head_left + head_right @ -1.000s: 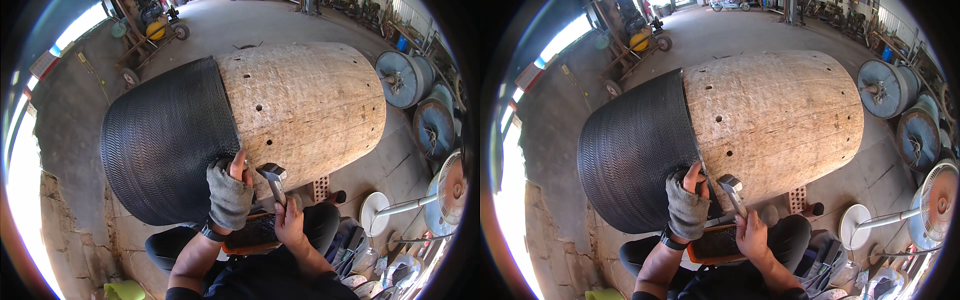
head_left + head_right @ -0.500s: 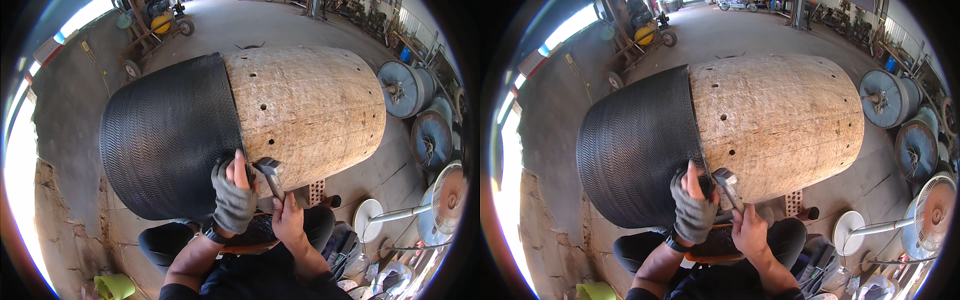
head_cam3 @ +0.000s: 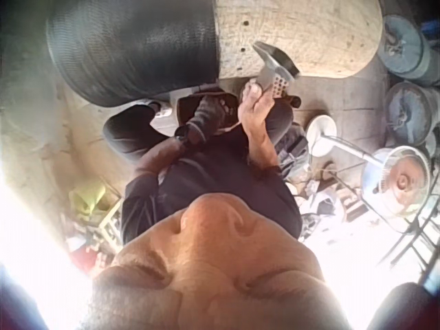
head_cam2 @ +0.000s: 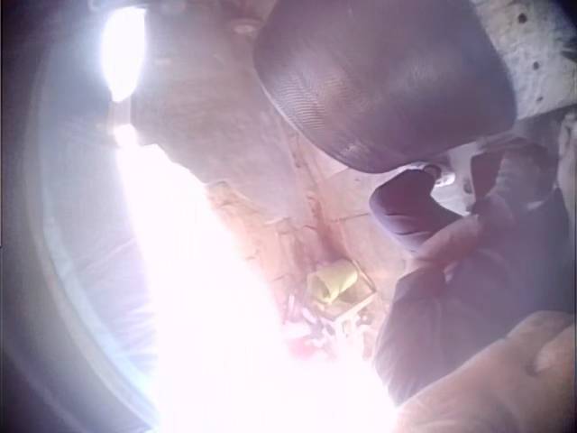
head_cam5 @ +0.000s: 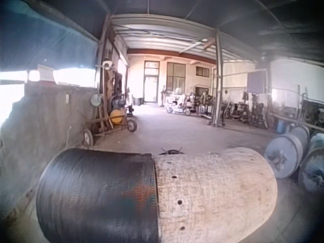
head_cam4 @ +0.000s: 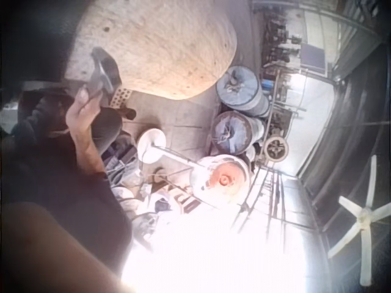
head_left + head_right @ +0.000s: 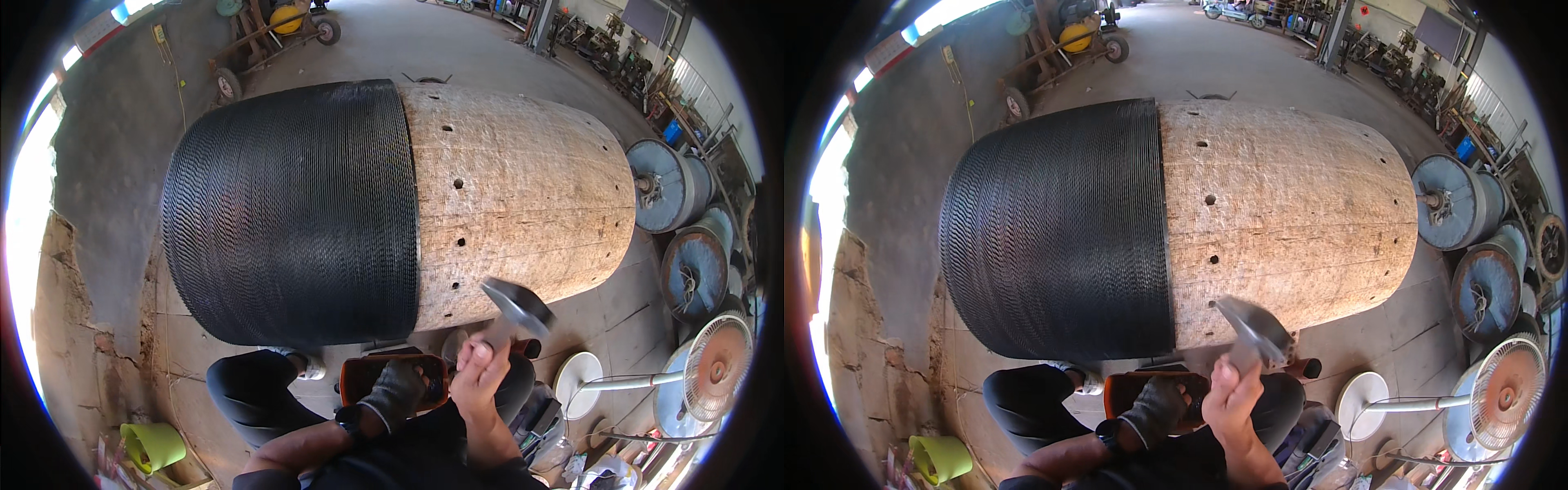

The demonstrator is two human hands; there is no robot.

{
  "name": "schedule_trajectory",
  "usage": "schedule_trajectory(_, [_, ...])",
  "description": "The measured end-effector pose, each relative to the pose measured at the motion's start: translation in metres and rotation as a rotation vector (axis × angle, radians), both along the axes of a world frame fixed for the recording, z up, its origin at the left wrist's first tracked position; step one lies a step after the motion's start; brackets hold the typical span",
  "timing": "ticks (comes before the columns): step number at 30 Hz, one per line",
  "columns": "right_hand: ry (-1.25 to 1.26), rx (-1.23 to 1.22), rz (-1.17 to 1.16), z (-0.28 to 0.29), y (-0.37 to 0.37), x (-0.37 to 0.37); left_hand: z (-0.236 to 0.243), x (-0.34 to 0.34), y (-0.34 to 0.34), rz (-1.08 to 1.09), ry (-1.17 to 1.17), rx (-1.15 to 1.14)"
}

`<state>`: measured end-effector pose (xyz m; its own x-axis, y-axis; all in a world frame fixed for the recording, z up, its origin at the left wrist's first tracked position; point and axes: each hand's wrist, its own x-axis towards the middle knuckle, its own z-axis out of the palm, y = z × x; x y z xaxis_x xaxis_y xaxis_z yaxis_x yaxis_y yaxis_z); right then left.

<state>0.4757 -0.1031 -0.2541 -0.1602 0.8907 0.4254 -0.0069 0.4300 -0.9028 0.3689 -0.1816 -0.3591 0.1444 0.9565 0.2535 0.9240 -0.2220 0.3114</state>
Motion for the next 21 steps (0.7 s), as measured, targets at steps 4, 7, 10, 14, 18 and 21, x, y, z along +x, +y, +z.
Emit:
schedule_trajectory(4, [-0.508, 0.085, 0.096, -0.015, 0.02, 0.012, -0.049, 0.012, 0.01, 0.216, -0.127, -0.135])
schedule_trajectory(7, [-0.027, -0.082, 0.073, 0.017, -0.004, 0.003, -0.031, 0.012, 0.006, 0.211, -0.271, -0.129])
schedule_trajectory(10, [0.082, 0.092, -0.018, 0.02, 0.01, -0.003, -0.005, 0.004, 0.004, 0.211, -0.377, -0.244])
schedule_trajectory(14, [-0.345, 0.028, 0.05, 0.038, 0.028, 0.008, -0.003, -0.009, -0.007, -0.026, -0.105, -0.075])
schedule_trajectory(18, [-0.688, 0.162, 0.094, 0.048, 0.039, 0.013, 0.02, -0.014, -0.009, -0.038, -0.281, -0.025])
schedule_trajectory(21, [-0.674, 0.061, 0.109, 0.058, 0.038, 0.017, 0.062, -0.028, -0.012, -0.07, -0.138, 0.223])
